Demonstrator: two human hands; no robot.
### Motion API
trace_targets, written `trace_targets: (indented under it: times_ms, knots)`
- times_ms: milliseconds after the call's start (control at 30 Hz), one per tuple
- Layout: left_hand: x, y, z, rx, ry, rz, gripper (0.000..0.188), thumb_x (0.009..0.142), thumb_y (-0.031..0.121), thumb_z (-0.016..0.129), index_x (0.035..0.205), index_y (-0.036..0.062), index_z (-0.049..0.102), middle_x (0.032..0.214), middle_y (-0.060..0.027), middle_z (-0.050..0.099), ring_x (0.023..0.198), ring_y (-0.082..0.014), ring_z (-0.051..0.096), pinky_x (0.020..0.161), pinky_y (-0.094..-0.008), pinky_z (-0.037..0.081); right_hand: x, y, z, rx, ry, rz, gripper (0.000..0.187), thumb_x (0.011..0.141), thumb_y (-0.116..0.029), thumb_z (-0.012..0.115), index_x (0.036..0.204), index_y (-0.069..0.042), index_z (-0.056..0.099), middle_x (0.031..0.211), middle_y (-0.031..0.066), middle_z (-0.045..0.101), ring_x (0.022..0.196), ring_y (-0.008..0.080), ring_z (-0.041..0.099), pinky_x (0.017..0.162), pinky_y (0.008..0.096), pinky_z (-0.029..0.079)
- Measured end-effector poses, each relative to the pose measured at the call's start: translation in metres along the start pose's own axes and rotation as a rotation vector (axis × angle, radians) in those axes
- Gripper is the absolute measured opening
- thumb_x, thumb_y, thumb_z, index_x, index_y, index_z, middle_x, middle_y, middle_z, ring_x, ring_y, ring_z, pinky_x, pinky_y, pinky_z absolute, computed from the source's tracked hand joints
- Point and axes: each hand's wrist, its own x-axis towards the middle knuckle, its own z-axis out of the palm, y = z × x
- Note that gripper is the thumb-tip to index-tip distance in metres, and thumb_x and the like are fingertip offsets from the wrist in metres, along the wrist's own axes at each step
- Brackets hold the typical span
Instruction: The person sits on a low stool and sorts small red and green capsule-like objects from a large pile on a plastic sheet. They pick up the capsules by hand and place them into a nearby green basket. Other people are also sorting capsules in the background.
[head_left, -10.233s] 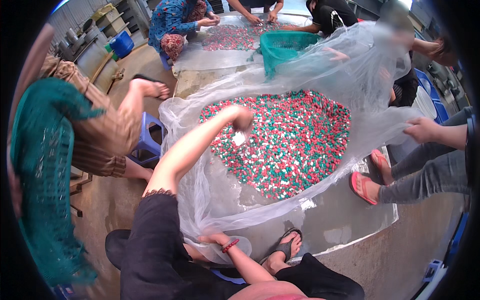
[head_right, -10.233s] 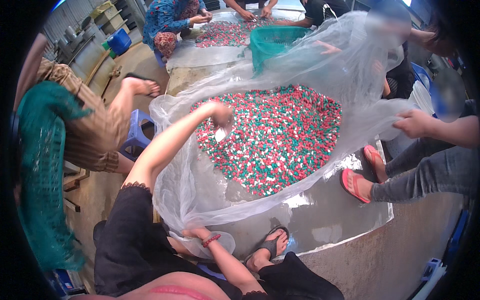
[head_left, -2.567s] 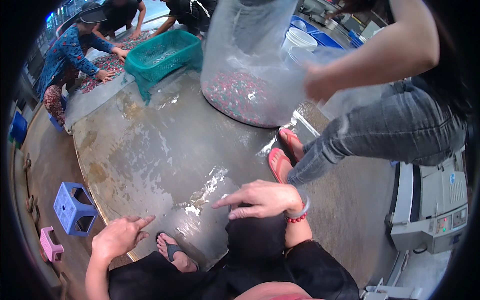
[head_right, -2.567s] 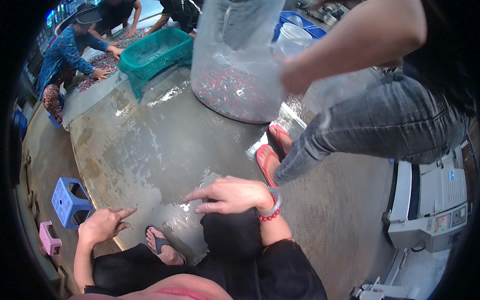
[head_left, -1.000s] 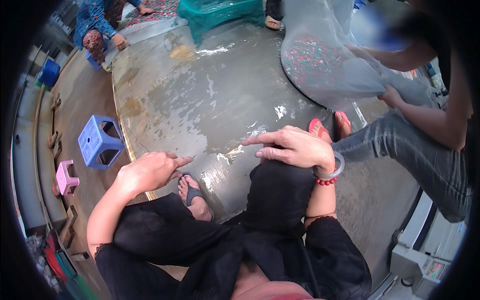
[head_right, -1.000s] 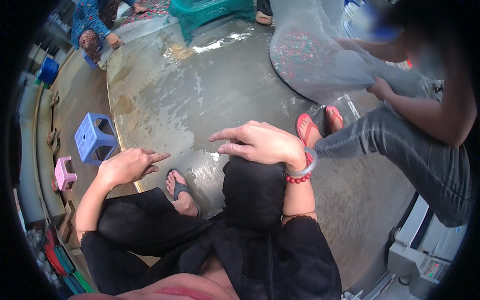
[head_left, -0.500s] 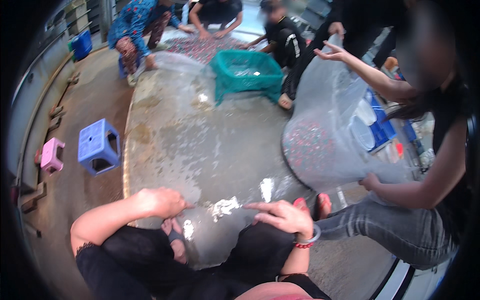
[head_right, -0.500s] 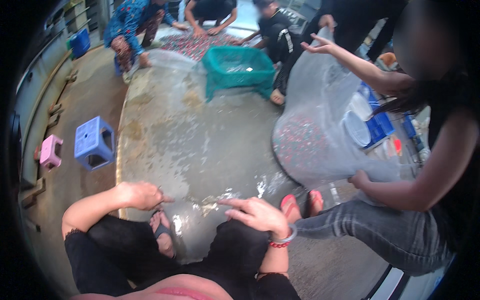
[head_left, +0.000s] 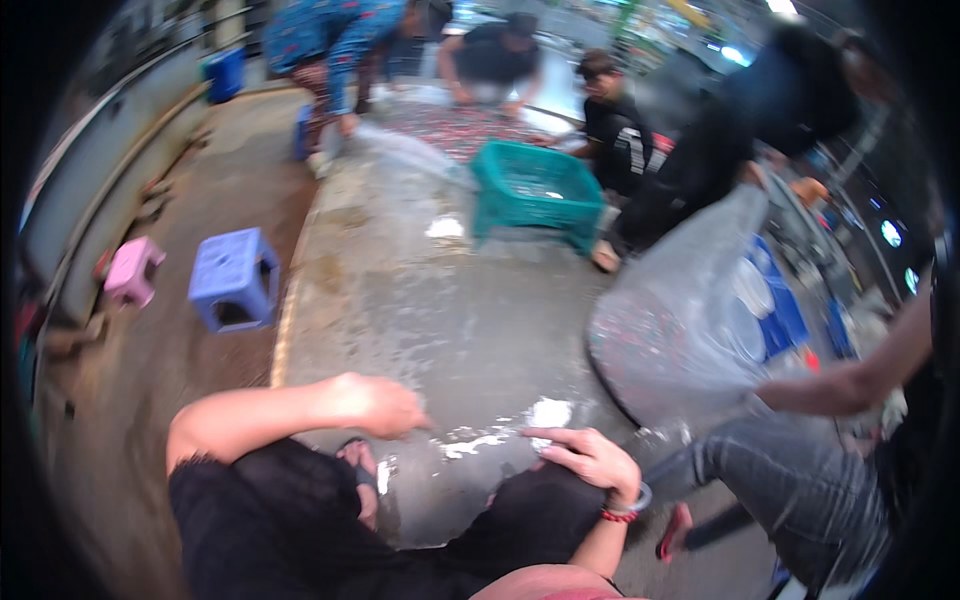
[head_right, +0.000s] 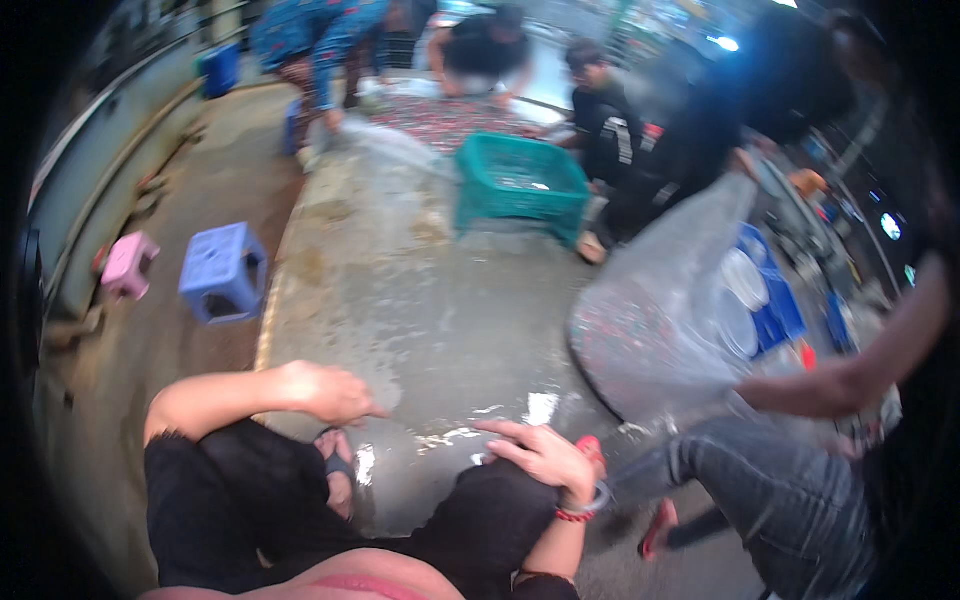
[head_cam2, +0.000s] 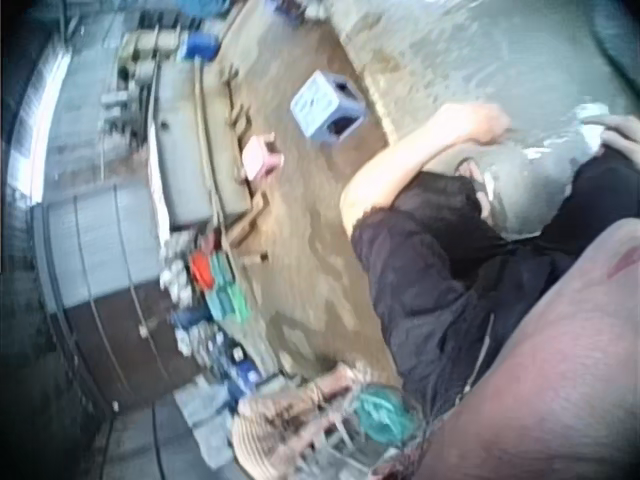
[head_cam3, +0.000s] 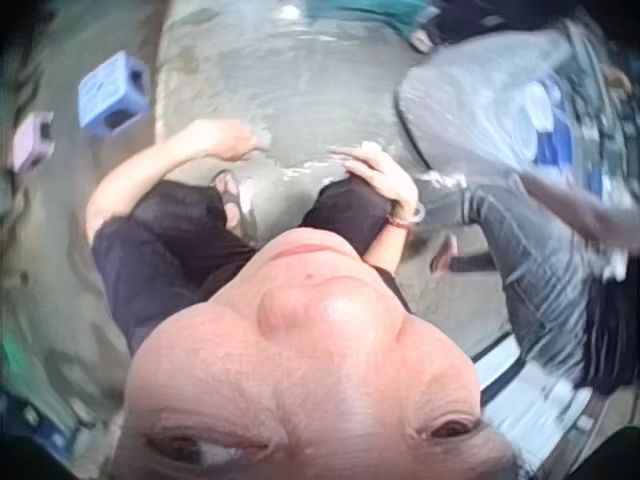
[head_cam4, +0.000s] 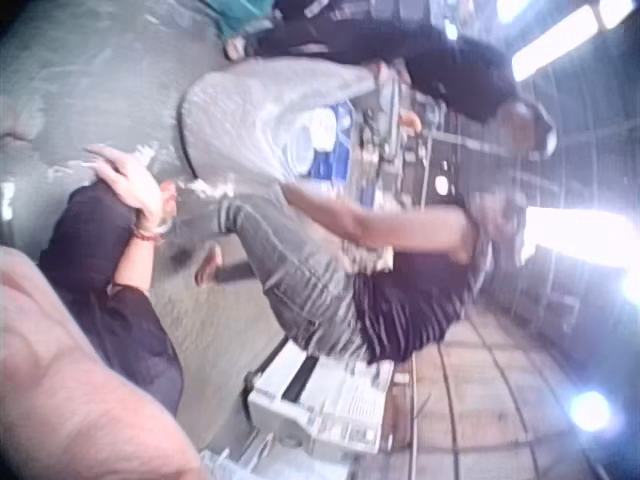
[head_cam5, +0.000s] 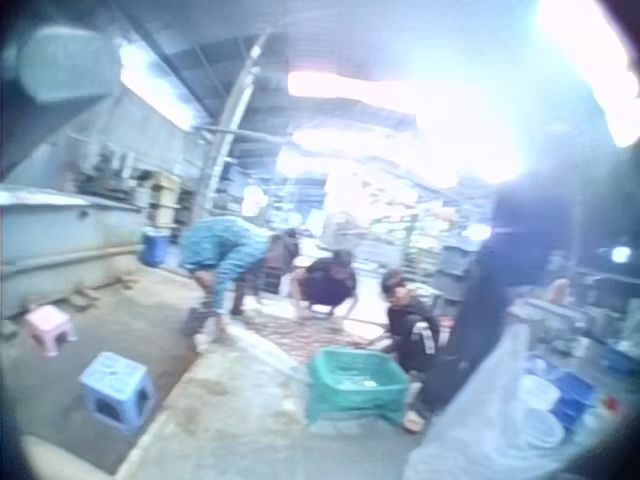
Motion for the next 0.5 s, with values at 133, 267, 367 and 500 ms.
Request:
trace_targets:
  times_ms: [133,267,367,500]
  knots:
    - [0.007,0.022,-0.017,-0.043,-0.064,0.135,0.047,0.089,0.026,0.05,0.133,0.0124,0.04,0.101,-0.0188,0.061,0.097,-0.0353,0.056,0.08,-0.0428,0.046,-0.001,-0.001,0.008,-0.044,0.047,-0.006,0.037,0.091,-0.026,0.047,0.124,-0.01,0.052,0.081,0.0088,0.068,0.082,0.0207,0.064,0.078,0.0313,0.046]
    - [0.02,0.027,-0.01,-0.074,-0.026,0.129,0.038,0.087,0.026,0.052,0.117,0.0017,0.052,0.095,-0.0207,0.062,0.093,-0.037,0.058,0.076,-0.0442,0.047,0.012,-0.003,0.011,-0.036,0.022,-0.023,0.036,0.091,-0.026,0.048,0.122,-0.009,0.054,0.082,0.0106,0.068,0.082,0.0213,0.064,0.077,0.0307,0.046]
    - [0.037,0.034,-0.015,-0.015,-0.062,0.062,0.035,0.086,0.026,0.054,0.101,-0.0053,0.057,0.089,-0.0212,0.063,0.089,-0.038,0.059,0.073,-0.0455,0.047,0.01,0.001,0.01,-0.051,0.027,-0.038,0.035,0.091,-0.026,0.048,0.122,-0.01,0.054,0.083,0.0112,0.068,0.082,0.0224,0.064,0.077,0.0309,0.046]
    - [0.043,0.039,-0.021,-0.014,-0.062,0.034,0.035,0.086,0.027,0.055,0.096,-0.0068,0.057,0.089,-0.0207,0.062,0.09,-0.0378,0.058,0.073,-0.0455,0.047,0.001,0.001,0.007,-0.043,0.055,-0.036,0.033,0.091,-0.021,0.048,0.119,-0.006,0.055,0.082,0.0101,0.068,0.081,0.0204,0.063,0.078,0.0297,0.046]
